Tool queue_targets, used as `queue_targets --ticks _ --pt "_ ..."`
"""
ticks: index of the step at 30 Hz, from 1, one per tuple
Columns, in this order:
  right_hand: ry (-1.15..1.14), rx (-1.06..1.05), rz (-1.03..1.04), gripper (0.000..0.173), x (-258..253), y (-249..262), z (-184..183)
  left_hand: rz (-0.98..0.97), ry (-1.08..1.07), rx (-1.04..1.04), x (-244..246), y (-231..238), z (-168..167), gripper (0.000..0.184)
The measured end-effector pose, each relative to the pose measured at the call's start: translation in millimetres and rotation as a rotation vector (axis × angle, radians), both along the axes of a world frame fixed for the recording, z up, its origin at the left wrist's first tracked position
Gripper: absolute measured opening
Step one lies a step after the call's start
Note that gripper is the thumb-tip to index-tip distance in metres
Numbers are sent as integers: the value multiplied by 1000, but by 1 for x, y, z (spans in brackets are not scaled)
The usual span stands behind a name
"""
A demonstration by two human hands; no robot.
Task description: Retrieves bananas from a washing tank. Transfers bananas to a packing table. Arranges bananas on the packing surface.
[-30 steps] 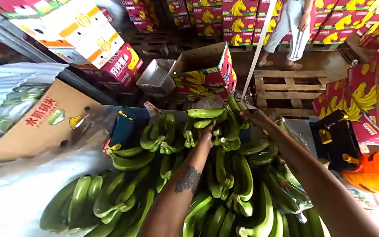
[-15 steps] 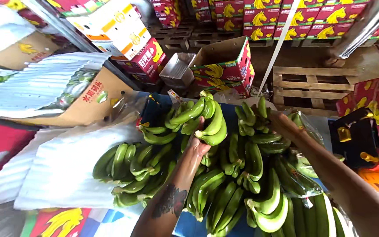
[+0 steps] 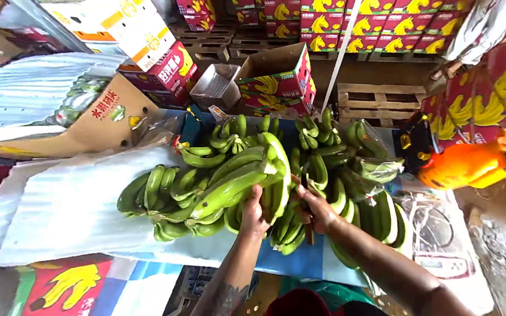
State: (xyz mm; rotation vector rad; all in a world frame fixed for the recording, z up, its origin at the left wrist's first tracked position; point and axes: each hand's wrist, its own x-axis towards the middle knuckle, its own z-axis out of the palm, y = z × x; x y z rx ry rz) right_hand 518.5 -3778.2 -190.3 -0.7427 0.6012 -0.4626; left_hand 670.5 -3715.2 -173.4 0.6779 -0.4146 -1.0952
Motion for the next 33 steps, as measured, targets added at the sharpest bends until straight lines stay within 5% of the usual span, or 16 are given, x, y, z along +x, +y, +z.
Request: queue_targets --ticks 5,7,9,15,19,22,24,27,29,33 --pt "-144 217 -207 29 -43 40 -21 -19 -83 -131 -21 11 15 62" --pt "-217 319 -227 37 -77 41 -29 -47 -48 -139 -20 11 25 50" --pt "-281 359 -200 43 -115 40 -40 -102 -102 -12 -23 16 35 40" --pt "-79 145 -448 20 -207 56 -41 -255 -344 435 -84 20 33 34" --pt "174 61 -546 44 -244 51 -49 -453 -433 655 -134 -1 -2 36" --pt "437 -165 -354 57 -265 42 -59 -533 -613 782 -167 -9 -35 54" --pt "719 -455 -148 63 -278 35 -58 -549 -1006 864 -182 -1 -30 73" --pt "967 -808 -4 55 -289 26 -47 -474 -1571 913 -197 21 -9 76" --pt "1001 -999 -34 51 -295 24 -39 -419 -1623 890 -203 44 -8 74" --pt "664 -1190 -239 47 -284 38 -16 -310 -1322 687 -204 117 -26 69"
